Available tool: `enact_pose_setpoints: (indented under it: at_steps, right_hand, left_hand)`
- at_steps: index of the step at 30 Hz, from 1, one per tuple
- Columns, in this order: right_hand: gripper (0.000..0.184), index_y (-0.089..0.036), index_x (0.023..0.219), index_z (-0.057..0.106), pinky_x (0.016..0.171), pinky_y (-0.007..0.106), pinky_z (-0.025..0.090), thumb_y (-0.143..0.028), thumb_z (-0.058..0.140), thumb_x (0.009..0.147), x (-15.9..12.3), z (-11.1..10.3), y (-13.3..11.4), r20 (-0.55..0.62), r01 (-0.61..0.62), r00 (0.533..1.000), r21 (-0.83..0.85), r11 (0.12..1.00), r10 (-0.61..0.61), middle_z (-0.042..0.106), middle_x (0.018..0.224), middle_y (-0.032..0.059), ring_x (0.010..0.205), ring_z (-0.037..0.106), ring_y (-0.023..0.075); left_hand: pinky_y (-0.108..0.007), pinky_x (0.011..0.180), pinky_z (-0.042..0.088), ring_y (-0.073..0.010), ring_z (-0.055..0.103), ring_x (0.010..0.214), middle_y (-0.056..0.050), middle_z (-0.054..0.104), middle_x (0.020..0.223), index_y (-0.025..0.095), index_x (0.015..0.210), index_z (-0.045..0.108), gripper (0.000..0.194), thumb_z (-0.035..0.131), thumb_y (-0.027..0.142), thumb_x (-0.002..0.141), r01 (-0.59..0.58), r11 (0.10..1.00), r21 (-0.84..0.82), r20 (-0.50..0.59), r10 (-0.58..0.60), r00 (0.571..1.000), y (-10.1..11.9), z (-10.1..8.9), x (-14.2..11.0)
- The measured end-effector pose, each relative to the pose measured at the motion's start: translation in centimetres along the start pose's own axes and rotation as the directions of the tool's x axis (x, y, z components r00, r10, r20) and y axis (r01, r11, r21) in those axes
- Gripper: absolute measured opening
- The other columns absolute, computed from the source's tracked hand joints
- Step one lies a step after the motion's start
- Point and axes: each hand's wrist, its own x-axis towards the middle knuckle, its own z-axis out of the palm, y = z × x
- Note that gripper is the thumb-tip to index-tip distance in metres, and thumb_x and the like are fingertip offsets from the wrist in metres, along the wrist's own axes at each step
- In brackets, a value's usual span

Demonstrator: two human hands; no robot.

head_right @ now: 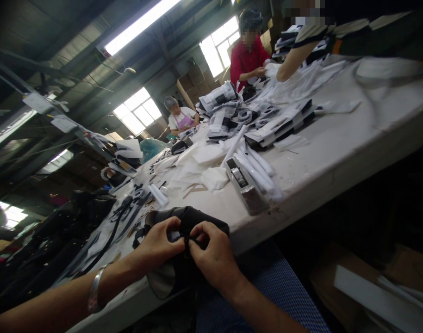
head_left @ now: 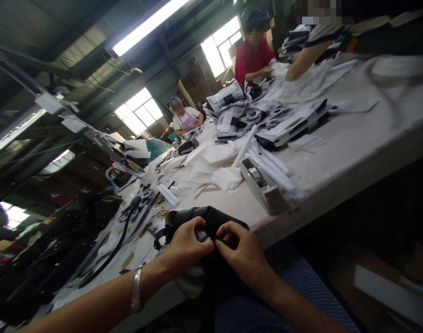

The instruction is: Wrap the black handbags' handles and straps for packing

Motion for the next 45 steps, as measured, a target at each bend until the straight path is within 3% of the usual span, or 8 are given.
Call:
enact_pose_setpoints:
  at_steps: [9,17,21,24,29,32,36,45]
  right_hand:
    - [0.008,-0.021,0.083,0.069,0.070,0.027,0.047,-0.024,0.070,0.076,0.4,-0.7,0.5,0.059,-0.050,0.997,0.083,0.995,0.045,0.068,0.077,-0.0014,0.077,0.064,0.0170]
    - [0.008,-0.020,0.078,0.067,0.069,0.026,0.048,-0.027,0.070,0.077,0.2,-0.4,0.3,0.034,0.006,0.999,0.052,0.999,-0.007,0.070,0.078,-0.0006,0.076,0.065,0.0168]
    - [0.009,-0.019,0.077,0.066,0.060,0.024,0.045,-0.028,0.070,0.076,0.2,-0.6,0.0,0.076,-0.065,0.995,0.081,0.995,0.059,0.067,0.070,-0.0008,0.068,0.062,0.0160]
    - [0.008,-0.019,0.074,0.064,0.056,0.023,0.042,-0.025,0.067,0.076,0.8,-0.9,0.7,0.082,-0.121,0.990,0.106,0.987,0.113,0.062,0.064,-0.0021,0.062,0.058,0.0143]
    - [0.013,-0.019,0.081,0.061,0.057,0.023,0.041,-0.031,0.061,0.085,1.0,-1.7,2.3,0.007,-0.050,0.999,0.122,0.991,0.049,0.056,0.065,-0.0035,0.062,0.054,0.0135]
    - [0.023,-0.019,0.087,0.063,0.063,0.024,0.044,-0.040,0.055,0.092,0.3,-2.3,1.7,0.029,0.009,1.000,0.126,0.992,-0.013,0.062,0.075,-0.0009,0.071,0.059,0.0153]
    - [0.015,-0.022,0.087,0.066,0.074,0.027,0.045,-0.036,0.064,0.086,-0.3,-2.5,0.0,0.060,0.095,0.994,-0.021,0.995,-0.094,0.069,0.084,-0.0006,0.081,0.063,0.0178]
    - [0.012,-0.022,0.090,0.071,0.079,0.027,0.048,-0.031,0.067,0.083,0.2,-2.3,-0.3,0.134,-0.021,0.991,0.014,1.000,0.019,0.073,0.090,-0.0003,0.088,0.067,0.0194]
  left_hand:
    - [-0.029,0.076,0.050,-0.0232,0.064,0.089,-0.006,0.068,0.093,0.013,0.098,0.062,0.031,0.068,0.028,0.071,0.047,0.969,-0.244,0.163,-0.007,0.987,-0.8,-0.9,-0.3]
    - [-0.024,0.063,0.046,-0.0166,0.060,0.073,-0.001,0.066,0.080,0.015,0.092,0.062,0.025,0.063,0.022,0.068,0.000,0.990,-0.139,0.040,0.006,0.999,-0.2,0.1,-0.5]
    - [-0.022,0.060,0.044,-0.0146,0.058,0.068,0.001,0.063,0.075,0.015,0.088,0.061,0.020,0.061,0.019,0.067,-0.047,0.995,-0.083,-0.004,0.046,0.999,0.0,0.3,-0.8]
    - [-0.023,0.062,0.045,-0.0153,0.058,0.070,0.001,0.063,0.076,0.016,0.087,0.061,0.019,0.062,0.021,0.069,-0.066,0.995,-0.074,0.022,0.068,0.997,0.3,0.5,-1.3]
    - [-0.024,0.067,0.047,-0.0180,0.062,0.078,-0.001,0.068,0.083,0.016,0.090,0.062,0.021,0.061,0.022,0.070,-0.066,0.994,-0.088,0.108,0.076,0.991,1.0,0.5,-1.5]
    - [-0.024,0.065,0.047,-0.0180,0.061,0.074,-0.001,0.068,0.083,0.016,0.094,0.063,0.025,0.062,0.025,0.071,-0.024,0.997,-0.067,0.108,0.031,0.994,1.3,0.0,-0.7]
    - [-0.025,0.066,0.047,-0.0191,0.062,0.077,-0.002,0.068,0.085,0.014,0.097,0.063,0.031,0.065,0.028,0.069,-0.029,0.997,-0.069,0.120,0.037,0.992,1.2,-0.7,0.1]
    - [-0.026,0.072,0.049,-0.0212,0.065,0.083,-0.003,0.071,0.091,0.015,0.097,0.065,0.032,0.066,0.028,0.068,-0.049,0.996,-0.074,0.095,0.056,0.994,0.3,-0.7,-0.2]
